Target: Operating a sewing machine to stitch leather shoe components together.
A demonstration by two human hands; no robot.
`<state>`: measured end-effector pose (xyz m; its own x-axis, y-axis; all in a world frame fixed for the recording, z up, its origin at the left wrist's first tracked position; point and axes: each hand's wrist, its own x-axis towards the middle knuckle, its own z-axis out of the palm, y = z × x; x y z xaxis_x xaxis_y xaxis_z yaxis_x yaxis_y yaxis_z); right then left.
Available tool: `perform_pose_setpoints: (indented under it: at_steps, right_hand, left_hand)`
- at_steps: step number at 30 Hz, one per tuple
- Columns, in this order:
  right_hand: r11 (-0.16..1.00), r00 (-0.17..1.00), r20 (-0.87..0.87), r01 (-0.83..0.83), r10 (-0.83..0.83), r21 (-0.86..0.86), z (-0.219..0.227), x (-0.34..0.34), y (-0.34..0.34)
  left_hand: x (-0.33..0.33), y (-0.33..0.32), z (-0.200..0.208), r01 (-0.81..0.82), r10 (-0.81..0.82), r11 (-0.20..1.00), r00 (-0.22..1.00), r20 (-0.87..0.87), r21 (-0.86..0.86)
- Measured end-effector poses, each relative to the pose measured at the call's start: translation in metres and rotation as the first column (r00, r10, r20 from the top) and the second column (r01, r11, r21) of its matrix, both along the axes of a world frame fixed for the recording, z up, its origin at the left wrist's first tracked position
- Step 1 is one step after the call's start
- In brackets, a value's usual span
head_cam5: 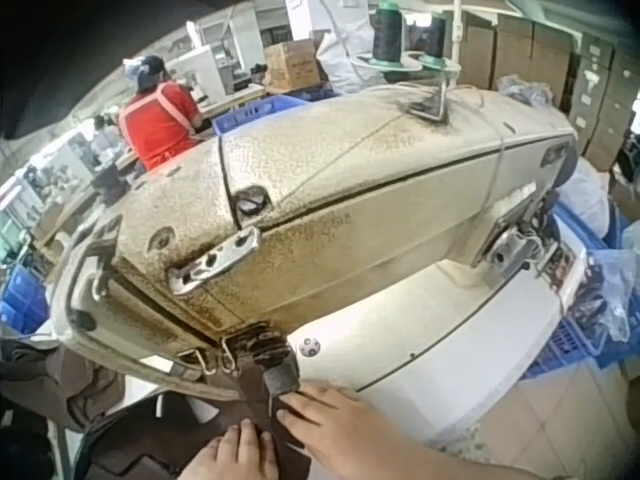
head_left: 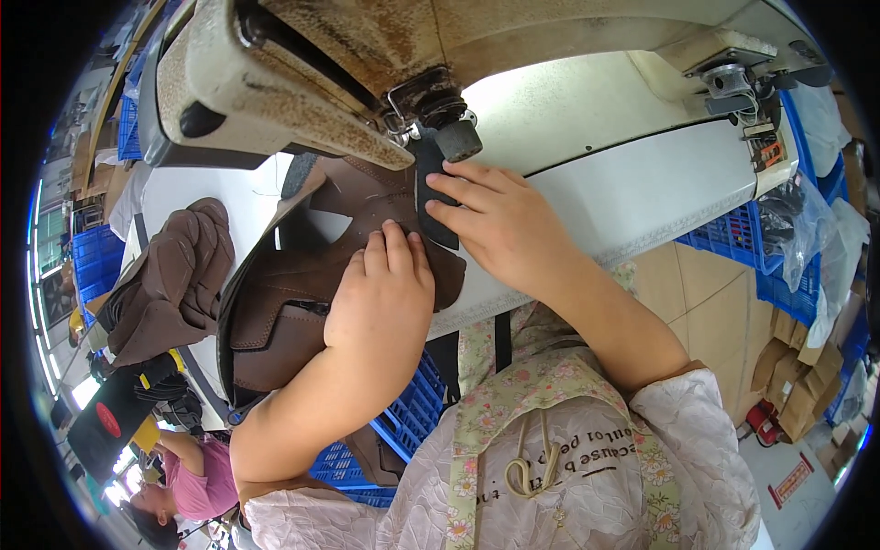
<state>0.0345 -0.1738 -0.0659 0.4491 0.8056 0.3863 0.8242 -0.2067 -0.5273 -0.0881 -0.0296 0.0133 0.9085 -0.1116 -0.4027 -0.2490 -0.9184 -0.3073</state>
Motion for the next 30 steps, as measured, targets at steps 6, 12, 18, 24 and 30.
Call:
perform_pose_setpoints:
  at_steps: [6, 12, 18, 24, 30]
  right_hand:
    - [0.999, 1.0, -0.026, 0.008, -0.006, 0.046, 0.0024, -0.0013, -0.0005]
    - [0.999, 0.999, -0.046, -0.008, 0.011, 0.053, 0.0015, -0.0021, 0.0003]
    - [0.998, 0.999, -0.043, 0.01, -0.007, 0.054, 0.0009, -0.0021, -0.0001]
    - [0.999, 1.0, -0.027, 0.006, -0.005, 0.05, 0.0006, -0.0025, 0.0001]
    - [0.999, 1.0, -0.011, -0.008, 0.009, 0.048, 0.0017, -0.0017, 0.0008]
  left_hand:
    - [0.0021, -0.001, 0.0018, 0.039, -0.037, 0.999, 0.995, 0.098, -0.024]
    - [0.0012, 0.0006, -0.0001, -0.027, 0.028, 0.998, 0.999, 0.02, -0.049]
    - [0.0056, -0.0018, 0.0022, -0.01, 0.009, 0.999, 1.0, -0.02, -0.04]
    - [0.005, -0.0055, 0.0012, -0.036, 0.035, 0.999, 0.999, -0.021, -0.02]
    - [0.0055, -0.0045, 0.0011, -0.024, 0.024, 1.0, 1.0, 0.012, -0.018]
